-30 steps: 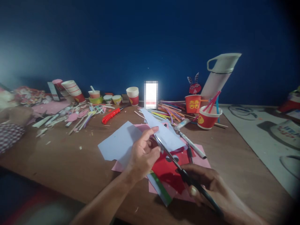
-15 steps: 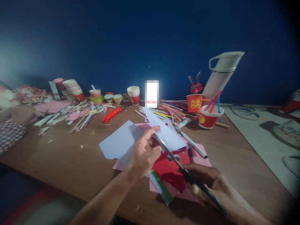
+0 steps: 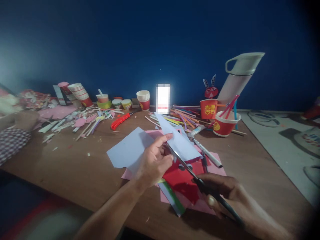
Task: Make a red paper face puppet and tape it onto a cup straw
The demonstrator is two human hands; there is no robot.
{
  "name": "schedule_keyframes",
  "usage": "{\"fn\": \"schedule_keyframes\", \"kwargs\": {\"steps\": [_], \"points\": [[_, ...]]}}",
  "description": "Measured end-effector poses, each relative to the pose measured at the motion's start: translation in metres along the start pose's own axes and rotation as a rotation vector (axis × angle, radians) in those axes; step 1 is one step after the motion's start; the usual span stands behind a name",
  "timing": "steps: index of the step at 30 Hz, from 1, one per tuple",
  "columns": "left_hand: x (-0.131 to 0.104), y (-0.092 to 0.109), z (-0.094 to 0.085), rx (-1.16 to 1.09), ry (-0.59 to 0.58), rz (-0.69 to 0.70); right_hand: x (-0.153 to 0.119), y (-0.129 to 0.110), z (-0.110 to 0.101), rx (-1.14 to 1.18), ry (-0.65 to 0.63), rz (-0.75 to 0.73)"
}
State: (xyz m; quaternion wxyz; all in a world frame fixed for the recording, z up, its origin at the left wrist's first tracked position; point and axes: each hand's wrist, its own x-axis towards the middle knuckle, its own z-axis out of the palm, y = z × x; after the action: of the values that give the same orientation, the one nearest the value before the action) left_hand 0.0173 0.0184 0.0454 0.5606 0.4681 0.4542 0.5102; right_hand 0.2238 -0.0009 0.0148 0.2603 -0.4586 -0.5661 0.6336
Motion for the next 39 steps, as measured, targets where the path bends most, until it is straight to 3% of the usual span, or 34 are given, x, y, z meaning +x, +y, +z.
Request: {"fn": "schedule_keyframes", "kwargs": {"steps": [17,39], "points": [[0.001,0.005,-0.001,0.025,-0.030,-0.031,0.000,-0.005,-0.009,-0.147,-0.074,0.023],[-0.001,0.006,-0.003,0.102,-0.077,-0.046,0.000,-0.007,-0.020,-0.132,-0.157,-0.017]]}}
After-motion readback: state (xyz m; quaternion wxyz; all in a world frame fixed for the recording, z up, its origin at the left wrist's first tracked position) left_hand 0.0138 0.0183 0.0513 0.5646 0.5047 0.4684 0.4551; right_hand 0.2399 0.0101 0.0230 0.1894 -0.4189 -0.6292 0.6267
